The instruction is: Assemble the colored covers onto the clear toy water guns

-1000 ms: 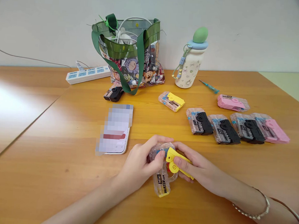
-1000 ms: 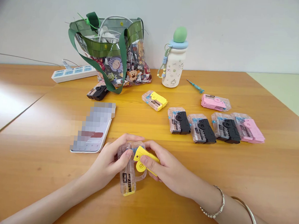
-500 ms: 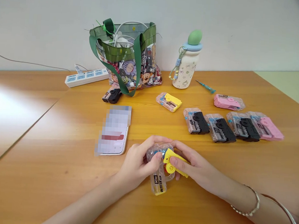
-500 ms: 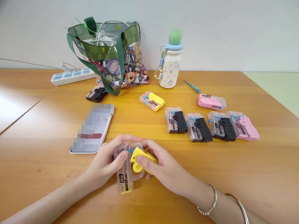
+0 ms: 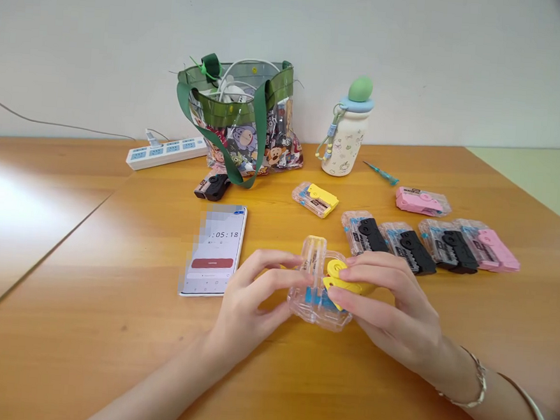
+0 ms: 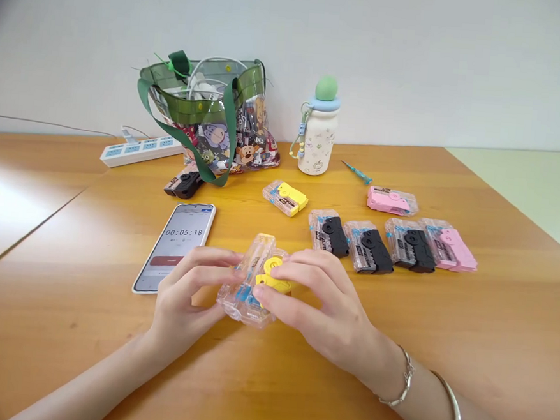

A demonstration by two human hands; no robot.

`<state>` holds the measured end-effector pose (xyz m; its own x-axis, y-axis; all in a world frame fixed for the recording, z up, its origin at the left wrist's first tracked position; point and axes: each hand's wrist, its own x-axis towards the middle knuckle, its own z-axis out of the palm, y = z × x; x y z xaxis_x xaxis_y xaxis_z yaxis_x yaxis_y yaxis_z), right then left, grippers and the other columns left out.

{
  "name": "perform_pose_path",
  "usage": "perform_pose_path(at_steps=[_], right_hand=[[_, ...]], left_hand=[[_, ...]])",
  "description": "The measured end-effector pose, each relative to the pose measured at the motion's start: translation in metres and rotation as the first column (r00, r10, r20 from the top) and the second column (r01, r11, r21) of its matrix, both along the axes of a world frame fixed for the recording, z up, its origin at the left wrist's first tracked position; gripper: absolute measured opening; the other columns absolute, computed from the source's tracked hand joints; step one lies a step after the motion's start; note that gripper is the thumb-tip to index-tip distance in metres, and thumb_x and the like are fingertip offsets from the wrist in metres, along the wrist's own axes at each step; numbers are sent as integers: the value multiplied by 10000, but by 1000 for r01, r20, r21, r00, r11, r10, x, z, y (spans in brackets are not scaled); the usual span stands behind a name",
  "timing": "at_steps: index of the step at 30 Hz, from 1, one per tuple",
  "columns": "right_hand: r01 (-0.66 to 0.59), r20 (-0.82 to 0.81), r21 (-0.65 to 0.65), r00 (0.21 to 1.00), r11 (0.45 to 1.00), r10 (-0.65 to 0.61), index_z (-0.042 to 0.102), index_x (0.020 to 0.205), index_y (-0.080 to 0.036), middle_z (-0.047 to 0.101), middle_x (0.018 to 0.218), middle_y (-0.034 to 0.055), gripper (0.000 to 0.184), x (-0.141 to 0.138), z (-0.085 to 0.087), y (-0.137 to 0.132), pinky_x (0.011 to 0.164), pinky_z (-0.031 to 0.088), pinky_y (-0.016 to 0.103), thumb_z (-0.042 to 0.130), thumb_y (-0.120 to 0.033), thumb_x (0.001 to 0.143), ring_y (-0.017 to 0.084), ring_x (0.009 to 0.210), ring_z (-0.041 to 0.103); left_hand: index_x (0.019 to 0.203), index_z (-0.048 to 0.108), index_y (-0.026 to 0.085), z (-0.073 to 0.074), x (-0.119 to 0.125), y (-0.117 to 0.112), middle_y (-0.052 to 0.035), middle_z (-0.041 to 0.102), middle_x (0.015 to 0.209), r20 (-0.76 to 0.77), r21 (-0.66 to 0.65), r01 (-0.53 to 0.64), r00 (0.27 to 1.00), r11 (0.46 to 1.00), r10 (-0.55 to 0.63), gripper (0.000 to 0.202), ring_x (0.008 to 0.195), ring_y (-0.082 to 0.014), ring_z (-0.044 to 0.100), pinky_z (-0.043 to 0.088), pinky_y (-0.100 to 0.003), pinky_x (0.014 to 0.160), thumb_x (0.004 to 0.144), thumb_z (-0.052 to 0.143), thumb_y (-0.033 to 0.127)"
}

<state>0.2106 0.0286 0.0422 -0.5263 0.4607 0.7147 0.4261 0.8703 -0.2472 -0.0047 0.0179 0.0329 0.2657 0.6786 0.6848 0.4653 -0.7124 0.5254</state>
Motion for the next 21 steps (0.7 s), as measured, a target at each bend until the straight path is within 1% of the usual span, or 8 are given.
perform_pose_path(at_steps=[3, 5, 8, 10, 12, 15, 18, 21], right_hand=[[-29, -13, 3, 999, 1000, 29, 555, 1172, -318, 604, 1035, 54, 421, -1, 3, -1, 892, 504, 425, 573, -73, 831, 234, 1075, 541], [-30, -31, -10, 999, 1000, 30, 553, 1163, -337, 610, 1007, 42, 411, -4, 4, -1, 885, 511, 429, 564, -80, 842, 227, 1060, 564], [-56, -94, -67, 994, 996, 50, 549, 1161, -342, 618, 971, 39, 372, -6, 6, 2, 853, 529, 420, 496, -98, 885, 211, 1005, 608], [-109, -145, -125, 985, 986, 91, 541, 1171, -328, 628, 980, 50, 355, -6, 4, 4, 845, 533, 418, 467, -111, 900, 213, 990, 623], [-137, -190, -230, 977, 964, 93, 531, 1172, -311, 641, 1000, 59, 322, -6, 0, 4, 845, 532, 414, 499, -148, 896, 221, 991, 627], [-97, -234, -423, 972, 901, -6, 523, 1157, -291, 656, 1017, 62, 298, -6, -8, 2, 811, 540, 374, 574, -223, 871, 218, 946, 637], [-66, -254, -521, 964, 851, -80, 522, 1146, -283, 663, 1036, 50, 287, -8, -14, -1, 805, 535, 323, 585, -241, 869, 195, 926, 643], [-79, -268, -565, 959, 821, -92, 507, 1158, -285, 653, 1079, 41, 275, -10, -16, -2, 846, 518, 301, 550, -232, 892, 184, 995, 627]], left_hand=[[946, 612, 235, -1, -1, 0, -31, 623, 1013, 41, 36, 24, 999, 999, -26, 246, 908, -154, 631, 539, -263, 762, 778, 646, 58], [938, 621, 238, -2, -2, 0, -32, 642, 1004, 55, 16, 35, 998, 999, -36, 229, 891, -158, 648, 554, -269, 740, 787, 640, 68], [932, 628, 225, -3, -2, -1, -44, 678, 949, 85, -96, 56, 995, 994, -48, 163, 862, -171, 664, 564, -291, 732, 805, 640, 123], [908, 627, 206, -3, 0, -1, -52, 693, 910, 151, -230, 84, 987, 969, -50, 109, 847, -177, 666, 566, -291, 713, 806, 652, 179], [888, 615, 199, -3, 3, -2, -48, 695, 886, 242, -404, 119, 970, 907, -20, 131, 826, -175, 663, 565, -273, 672, 784, 682, 241], [840, 570, 199, -2, 7, -2, -20, 669, 834, 362, -620, 209, 931, 756, 40, 210, 798, -167, 649, 547, -244, 625, 740, 720, 306], [796, 507, 195, -3, 10, -3, -1, 638, 792, 480, -697, 352, 876, 625, 41, 256, 784, -157, 632, 523, -229, 618, 743, 716, 334], [791, 468, 194, -5, 11, -3, 14, 627, 784, 565, -703, 463, 825, 539, 28, 268, 763, -132, 615, 498, -217, 643, 766, 703, 319]])
